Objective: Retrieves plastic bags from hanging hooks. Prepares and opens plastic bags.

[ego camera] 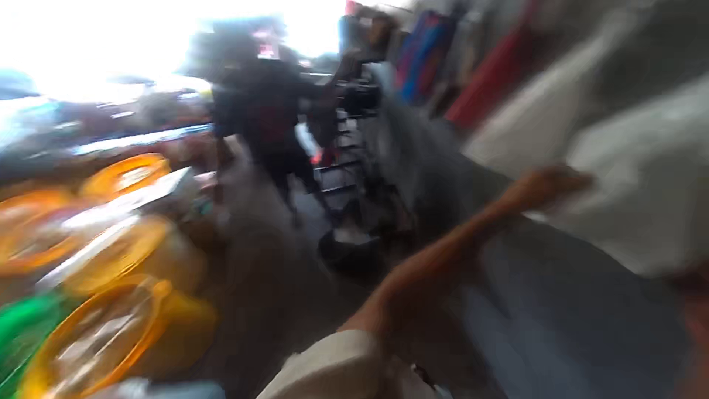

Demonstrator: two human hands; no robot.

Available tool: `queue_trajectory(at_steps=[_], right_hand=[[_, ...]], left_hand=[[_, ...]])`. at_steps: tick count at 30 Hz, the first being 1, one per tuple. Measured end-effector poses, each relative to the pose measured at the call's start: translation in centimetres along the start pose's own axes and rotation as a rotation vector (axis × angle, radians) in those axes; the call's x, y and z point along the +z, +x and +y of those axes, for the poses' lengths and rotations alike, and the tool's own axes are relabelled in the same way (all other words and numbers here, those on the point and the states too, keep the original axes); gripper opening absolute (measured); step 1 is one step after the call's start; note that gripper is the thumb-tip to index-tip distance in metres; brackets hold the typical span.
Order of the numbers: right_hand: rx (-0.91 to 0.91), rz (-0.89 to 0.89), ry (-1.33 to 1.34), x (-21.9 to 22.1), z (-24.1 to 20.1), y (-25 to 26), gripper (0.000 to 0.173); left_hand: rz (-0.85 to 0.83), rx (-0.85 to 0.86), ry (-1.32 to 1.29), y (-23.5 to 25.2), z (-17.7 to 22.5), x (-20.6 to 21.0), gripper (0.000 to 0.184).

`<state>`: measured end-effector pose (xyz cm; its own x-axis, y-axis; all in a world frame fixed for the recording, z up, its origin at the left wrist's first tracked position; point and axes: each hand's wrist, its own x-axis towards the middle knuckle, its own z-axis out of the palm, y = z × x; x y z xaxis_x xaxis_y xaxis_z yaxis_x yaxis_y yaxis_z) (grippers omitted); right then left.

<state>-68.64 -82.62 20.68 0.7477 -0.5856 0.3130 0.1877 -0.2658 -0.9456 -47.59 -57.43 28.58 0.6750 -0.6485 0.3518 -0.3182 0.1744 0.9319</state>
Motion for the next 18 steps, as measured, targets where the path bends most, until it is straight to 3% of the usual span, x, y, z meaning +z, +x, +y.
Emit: queue_trajectory(at_steps=[2,4,8,11,13,18], right_hand=[[0.029,0.307,0.016,3.1,-1.9,0.6,0.035],[0.045,0.386,0.168,2.8,-1.3,1.7,0.028],[0.086,0.303,0.302,-0.3,-0.9,1.2,0.023],[0.078,0.228,0.273,-0.8,-2.1,0.7,0.016],[0.050,0.207,0.275,-0.8,-2.4,1.4,0.013],[0.051,0.165,0.256,-0.2,-2.9,0.9,0.025]], left_hand=[[0.013,0.056,-0.015,2.2,-0.9,1.2,0.025],[0.063,0.151,0.054,4.0,-1.3,0.6,0.025],[0.240,0.195,0.348,4.5,1.7,-2.3,0.034],[0.193,0.362,0.488,1.8,5.0,-2.8,0.038],[0.085,0.464,0.412,0.0,5.3,-1.7,0.030],[-0.048,0.411,0.115,0.1,3.0,-2.3,0.007]])
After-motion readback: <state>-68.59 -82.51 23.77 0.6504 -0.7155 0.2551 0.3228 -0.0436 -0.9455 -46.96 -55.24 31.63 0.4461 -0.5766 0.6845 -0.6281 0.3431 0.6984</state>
